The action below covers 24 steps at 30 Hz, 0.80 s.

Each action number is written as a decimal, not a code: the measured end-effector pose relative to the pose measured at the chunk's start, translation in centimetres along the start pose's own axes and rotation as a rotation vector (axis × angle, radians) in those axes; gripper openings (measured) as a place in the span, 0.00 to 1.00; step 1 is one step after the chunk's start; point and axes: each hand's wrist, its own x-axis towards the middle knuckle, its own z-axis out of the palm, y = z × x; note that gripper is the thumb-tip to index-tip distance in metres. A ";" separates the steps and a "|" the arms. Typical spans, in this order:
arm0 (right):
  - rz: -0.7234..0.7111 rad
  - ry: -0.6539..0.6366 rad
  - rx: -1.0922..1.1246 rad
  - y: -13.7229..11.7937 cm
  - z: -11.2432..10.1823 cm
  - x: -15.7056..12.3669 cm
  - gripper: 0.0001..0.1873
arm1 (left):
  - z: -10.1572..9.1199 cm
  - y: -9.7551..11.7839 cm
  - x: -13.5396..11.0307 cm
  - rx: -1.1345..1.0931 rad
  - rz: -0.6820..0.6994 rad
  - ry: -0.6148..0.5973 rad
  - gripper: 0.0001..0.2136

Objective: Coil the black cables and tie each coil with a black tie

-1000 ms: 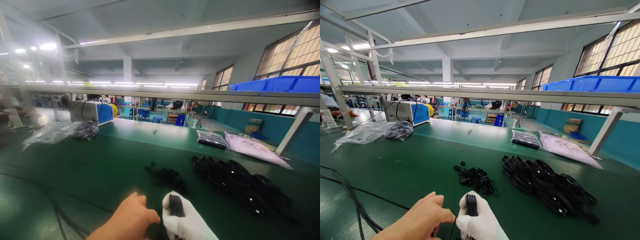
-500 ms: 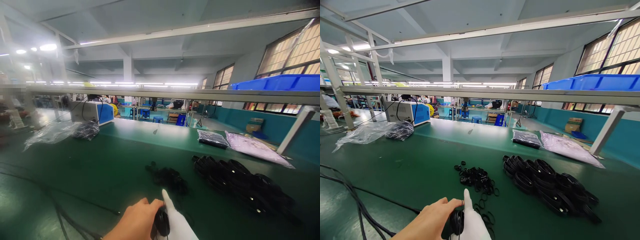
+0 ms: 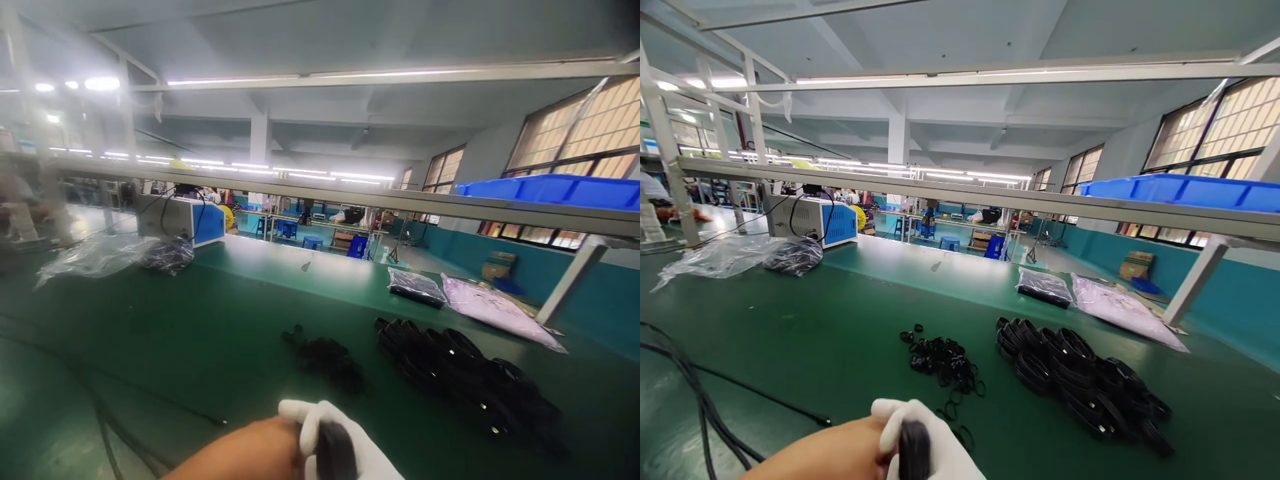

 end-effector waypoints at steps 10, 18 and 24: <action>0.077 -0.182 0.425 0.7 -1.4 0.3 0.28 | -0.6 4.3 -2.0 -0.428 0.178 0.306 0.10; 0.140 0.010 0.440 2.4 -0.9 0.4 0.25 | 1.0 3.2 -0.6 0.341 0.321 0.402 0.20; 0.152 -0.126 0.785 2.4 -0.2 1.0 0.21 | -0.5 2.3 -0.2 0.273 0.171 0.486 0.12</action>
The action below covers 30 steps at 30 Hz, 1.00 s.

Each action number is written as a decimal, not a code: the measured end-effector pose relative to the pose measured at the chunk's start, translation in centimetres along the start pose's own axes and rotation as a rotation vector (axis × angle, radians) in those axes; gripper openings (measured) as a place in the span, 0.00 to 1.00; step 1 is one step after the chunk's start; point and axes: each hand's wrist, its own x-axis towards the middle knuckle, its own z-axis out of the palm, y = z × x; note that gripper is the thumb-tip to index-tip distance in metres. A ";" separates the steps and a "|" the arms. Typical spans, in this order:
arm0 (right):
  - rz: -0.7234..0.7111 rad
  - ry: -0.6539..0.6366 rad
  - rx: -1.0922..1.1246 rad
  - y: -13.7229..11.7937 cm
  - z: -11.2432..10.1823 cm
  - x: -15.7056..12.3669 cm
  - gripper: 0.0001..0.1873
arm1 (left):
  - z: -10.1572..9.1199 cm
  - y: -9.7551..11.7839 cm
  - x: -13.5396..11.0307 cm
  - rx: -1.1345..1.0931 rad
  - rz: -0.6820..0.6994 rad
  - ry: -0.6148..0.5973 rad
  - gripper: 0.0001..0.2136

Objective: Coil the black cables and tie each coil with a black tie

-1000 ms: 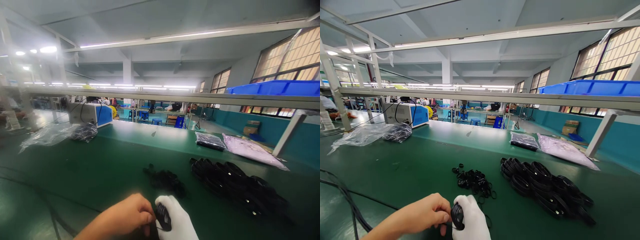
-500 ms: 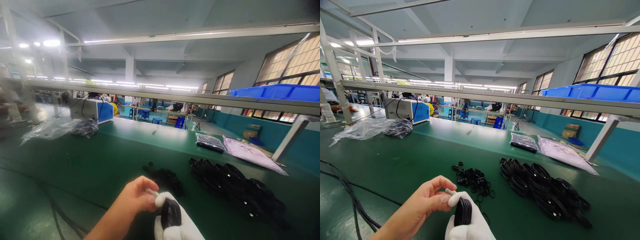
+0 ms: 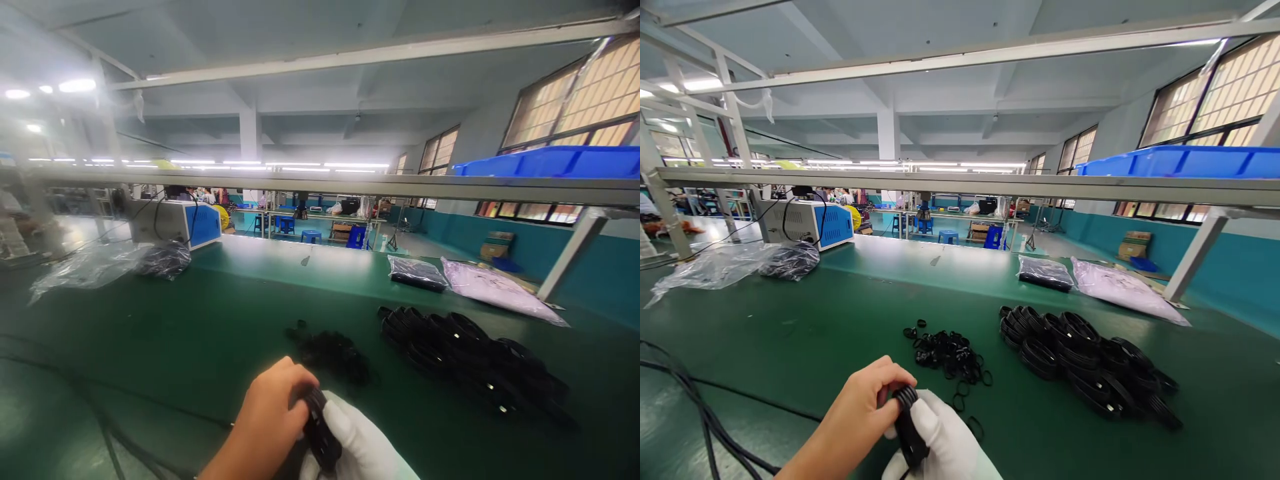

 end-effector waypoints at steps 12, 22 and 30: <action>0.090 0.165 -0.504 -0.7 0.7 0.2 0.30 | -0.6 -0.8 1.2 -0.196 -0.120 -0.177 0.10; 0.039 0.129 -0.293 -0.4 1.0 0.2 0.35 | 1.8 -3.1 -0.8 -0.464 -0.317 -0.171 0.10; 0.010 -0.104 -0.226 -0.8 1.2 -0.2 0.23 | 3.9 -3.9 -1.0 -0.774 -0.299 -0.164 0.18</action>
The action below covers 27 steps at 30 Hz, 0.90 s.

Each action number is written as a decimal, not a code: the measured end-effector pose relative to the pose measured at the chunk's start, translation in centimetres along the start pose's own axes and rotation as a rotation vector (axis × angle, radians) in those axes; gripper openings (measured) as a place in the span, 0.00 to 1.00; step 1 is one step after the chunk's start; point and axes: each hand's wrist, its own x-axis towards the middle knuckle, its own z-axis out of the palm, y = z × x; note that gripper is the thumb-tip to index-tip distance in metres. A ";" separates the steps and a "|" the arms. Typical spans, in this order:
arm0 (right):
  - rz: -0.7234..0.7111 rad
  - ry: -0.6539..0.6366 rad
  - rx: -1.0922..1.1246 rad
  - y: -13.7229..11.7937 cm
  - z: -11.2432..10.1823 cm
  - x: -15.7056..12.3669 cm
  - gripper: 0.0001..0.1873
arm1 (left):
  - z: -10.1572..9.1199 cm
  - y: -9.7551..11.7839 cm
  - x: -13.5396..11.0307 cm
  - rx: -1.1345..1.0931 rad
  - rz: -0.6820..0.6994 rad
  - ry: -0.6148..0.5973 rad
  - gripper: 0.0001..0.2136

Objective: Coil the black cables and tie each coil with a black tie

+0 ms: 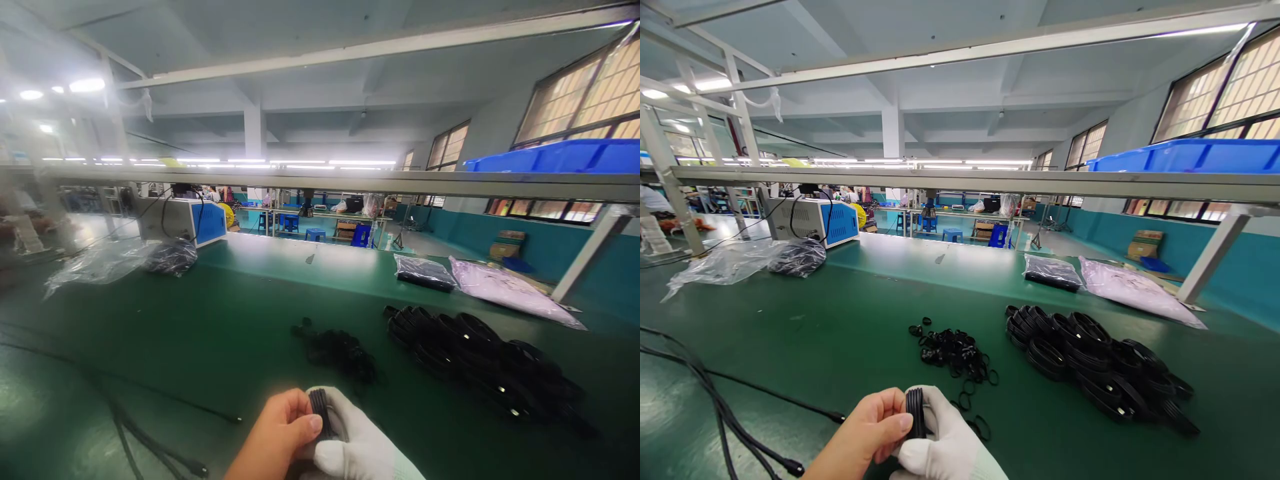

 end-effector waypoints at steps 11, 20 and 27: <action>0.025 0.048 -0.124 1.0 -1.7 0.6 0.28 | -0.1 2.8 -1.9 0.893 0.418 0.193 0.21; 0.053 0.006 -0.119 1.6 -1.8 1.2 0.32 | 0.2 0.7 -0.9 0.824 0.534 0.329 0.16; 0.188 -0.034 0.345 0.3 -0.7 -0.2 0.21 | -1.8 4.4 -0.8 0.596 0.230 0.068 0.15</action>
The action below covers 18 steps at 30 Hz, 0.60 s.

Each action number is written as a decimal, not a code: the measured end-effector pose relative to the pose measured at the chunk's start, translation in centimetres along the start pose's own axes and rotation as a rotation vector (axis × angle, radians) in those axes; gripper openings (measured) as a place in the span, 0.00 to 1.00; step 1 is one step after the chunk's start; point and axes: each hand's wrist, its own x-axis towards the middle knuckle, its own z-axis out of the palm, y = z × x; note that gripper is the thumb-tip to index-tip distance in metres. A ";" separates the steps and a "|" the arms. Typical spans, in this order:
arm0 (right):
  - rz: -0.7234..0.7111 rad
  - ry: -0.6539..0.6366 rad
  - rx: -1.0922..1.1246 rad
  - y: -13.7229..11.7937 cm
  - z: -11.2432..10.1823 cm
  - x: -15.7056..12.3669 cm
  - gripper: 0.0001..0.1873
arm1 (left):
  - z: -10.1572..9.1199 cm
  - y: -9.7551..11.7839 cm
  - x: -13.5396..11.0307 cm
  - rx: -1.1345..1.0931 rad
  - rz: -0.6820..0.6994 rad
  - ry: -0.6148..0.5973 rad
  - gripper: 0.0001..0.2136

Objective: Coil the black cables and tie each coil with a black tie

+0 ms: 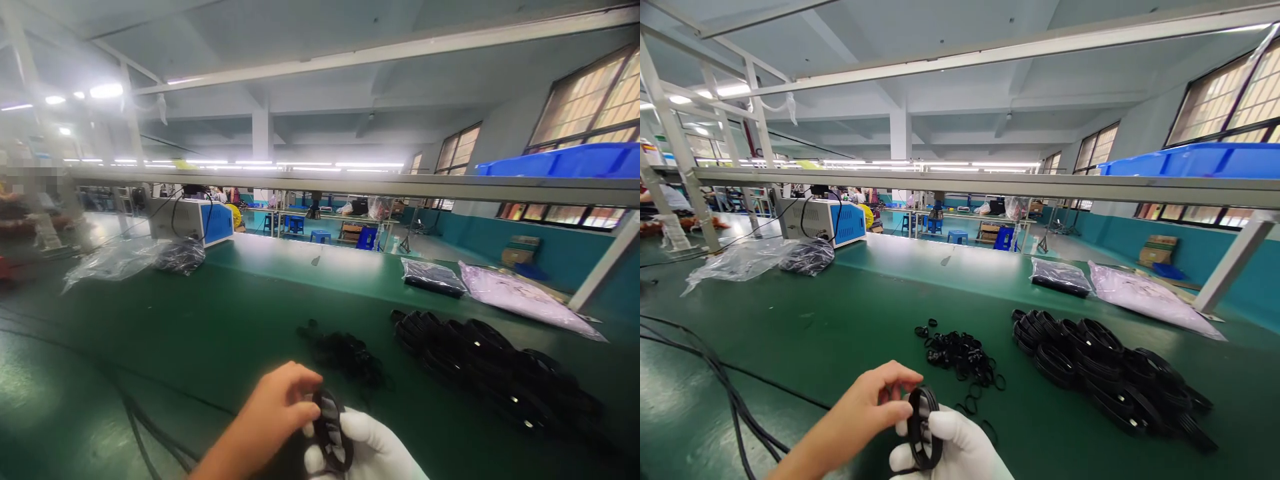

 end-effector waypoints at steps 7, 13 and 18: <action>0.064 -0.013 0.086 0.4 -0.9 0.7 0.27 | -1.8 -1.7 0.4 -0.531 -0.031 -0.377 0.23; -0.179 0.185 -0.290 0.7 -1.6 0.9 0.27 | -1.0 -1.5 0.4 -0.182 -0.034 -0.138 0.18; -0.095 0.144 -0.440 0.0 -1.6 0.9 0.20 | -0.5 -1.5 0.4 -0.148 0.017 -0.144 0.16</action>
